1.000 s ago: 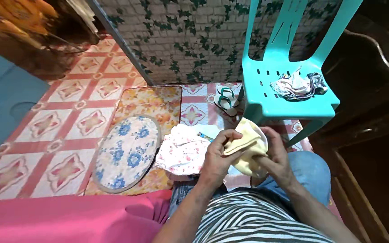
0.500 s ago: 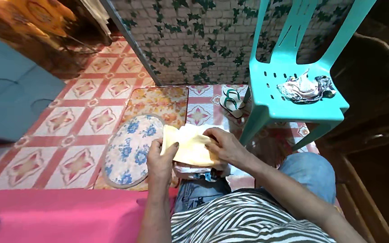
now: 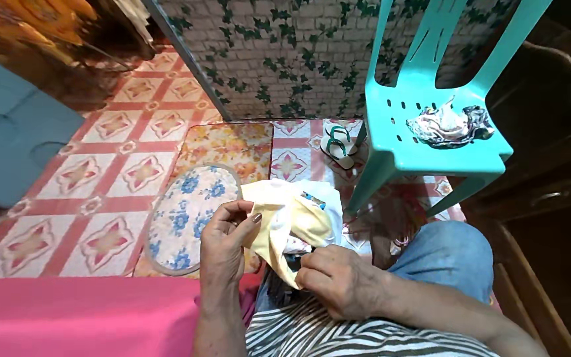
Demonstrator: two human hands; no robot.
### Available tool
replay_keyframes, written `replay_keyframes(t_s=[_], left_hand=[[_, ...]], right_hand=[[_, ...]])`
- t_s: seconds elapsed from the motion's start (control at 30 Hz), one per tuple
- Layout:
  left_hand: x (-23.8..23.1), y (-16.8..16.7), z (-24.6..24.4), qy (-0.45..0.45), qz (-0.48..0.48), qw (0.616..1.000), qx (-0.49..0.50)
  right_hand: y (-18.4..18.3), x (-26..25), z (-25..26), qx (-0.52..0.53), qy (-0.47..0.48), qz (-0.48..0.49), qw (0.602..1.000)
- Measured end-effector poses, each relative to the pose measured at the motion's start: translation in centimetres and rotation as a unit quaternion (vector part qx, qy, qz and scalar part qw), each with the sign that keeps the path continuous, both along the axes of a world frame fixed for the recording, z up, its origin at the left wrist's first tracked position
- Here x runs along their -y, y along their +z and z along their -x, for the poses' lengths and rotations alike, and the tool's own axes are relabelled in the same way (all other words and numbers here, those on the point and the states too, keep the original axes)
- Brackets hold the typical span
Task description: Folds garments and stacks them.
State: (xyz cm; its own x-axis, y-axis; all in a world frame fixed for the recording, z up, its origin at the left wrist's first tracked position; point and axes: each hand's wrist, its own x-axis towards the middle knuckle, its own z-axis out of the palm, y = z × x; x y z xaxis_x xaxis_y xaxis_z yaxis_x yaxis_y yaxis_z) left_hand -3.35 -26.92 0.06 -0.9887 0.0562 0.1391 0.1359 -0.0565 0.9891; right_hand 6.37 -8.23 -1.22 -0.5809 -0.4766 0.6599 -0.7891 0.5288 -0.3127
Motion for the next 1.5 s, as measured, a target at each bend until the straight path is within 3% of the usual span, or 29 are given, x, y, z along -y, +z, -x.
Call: replay_keyframes(t_s=[0.17,0.3,0.43,0.57,0.73,0.87,0.97,1.03,1.13,1.27,1.4,1.5], left_hand=[[0.5,0.2,-0.1,-0.057,0.034,0.997,0.032],[0.2,-0.1,0.0,-0.009,0.069,0.997,-0.028],[-0.6,-0.2,0.5,0.045,0.126,0.991,-0.026],[-0.9,0.2,0.3,0.058,0.148,0.987,-0.007],[-0.2,0.3,0.5,0.084,0.15,0.981,-0.09],[-0.6,-0.3,1.2,0.104,0.326,0.939,-0.043],[-1.1,-0.8,1.6,0.097,0.394,0.914,0.008],[-0.9,-0.8,1.3,0.094,0.427,0.899,-0.031],[-0.6,-0.7,0.7,0.097,0.473,0.859,-0.171],[-3.1,-0.6,-0.5,0.069,0.449,0.831,-0.321],[-6.3,-2.2,-0.5,-0.073,0.523,0.801,-0.282],[-6.9,-2.6,-0.4,-0.082,0.549,0.787,-0.269]], right_hand=[[0.3,-0.8,0.3,0.019,-0.065,0.034,0.997],[0.2,-1.7,1.1,0.054,-0.115,0.123,0.984],[-1.3,-2.1,2.2,0.129,-0.197,0.113,0.965],[-2.1,-2.7,2.9,0.163,-0.191,0.133,0.959],[-0.6,-3.2,2.7,0.214,-0.187,0.187,0.94],[0.2,-3.4,2.6,0.32,-0.209,0.146,0.913],[0.6,-3.6,3.0,0.407,-0.212,0.068,0.886],[1.0,-3.6,3.0,0.43,-0.205,0.037,0.879],[0.9,-3.5,2.9,0.397,-0.208,0.032,0.893],[1.2,-4.3,3.0,0.388,-0.192,0.038,0.901],[2.6,-6.9,3.8,0.38,-0.234,0.035,0.894],[4.1,-11.0,5.6,0.421,-0.335,0.016,0.842]])
